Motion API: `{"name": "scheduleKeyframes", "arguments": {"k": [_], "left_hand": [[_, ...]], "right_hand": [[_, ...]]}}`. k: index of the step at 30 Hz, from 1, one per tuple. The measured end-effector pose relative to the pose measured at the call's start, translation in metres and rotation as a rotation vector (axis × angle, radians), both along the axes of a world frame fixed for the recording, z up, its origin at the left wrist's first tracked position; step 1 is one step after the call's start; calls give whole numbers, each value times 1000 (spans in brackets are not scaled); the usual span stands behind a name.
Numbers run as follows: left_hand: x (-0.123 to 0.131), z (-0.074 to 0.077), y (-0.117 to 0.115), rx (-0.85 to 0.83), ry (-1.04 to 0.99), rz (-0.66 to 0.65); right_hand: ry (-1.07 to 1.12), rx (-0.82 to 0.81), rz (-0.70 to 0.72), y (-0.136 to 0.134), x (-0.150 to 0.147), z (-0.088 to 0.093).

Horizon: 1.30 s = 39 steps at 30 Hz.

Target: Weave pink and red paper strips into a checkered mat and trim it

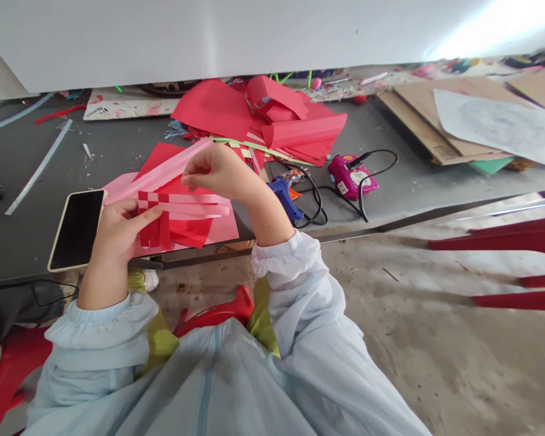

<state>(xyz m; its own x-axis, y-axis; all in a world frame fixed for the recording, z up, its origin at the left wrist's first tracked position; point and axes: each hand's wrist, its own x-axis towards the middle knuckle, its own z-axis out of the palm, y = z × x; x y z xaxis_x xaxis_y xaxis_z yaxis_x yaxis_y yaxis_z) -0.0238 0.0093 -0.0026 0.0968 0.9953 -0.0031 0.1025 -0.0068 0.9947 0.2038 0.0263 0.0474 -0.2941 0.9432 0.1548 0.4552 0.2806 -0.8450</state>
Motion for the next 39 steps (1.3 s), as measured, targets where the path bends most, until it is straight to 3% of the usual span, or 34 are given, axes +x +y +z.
{"name": "scheduleKeyframes", "arguments": {"k": [15,18,22,26,39], "left_hand": [[-12,-1,12,60,-162,101],[-14,0,13,83,-128,109],[-18,-2,14,145,-68,121],[-22,-5,13,192,10,114],[-15,2,5,187,80,64]], "right_hand": [[337,40,-240,-1,30,3],[259,39,-170,-6,26,6],[-3,-34,-31,-11,16,9],[-207,-72,-39,-13,7,12],[-239,3,27,-15,-13,8]]}}
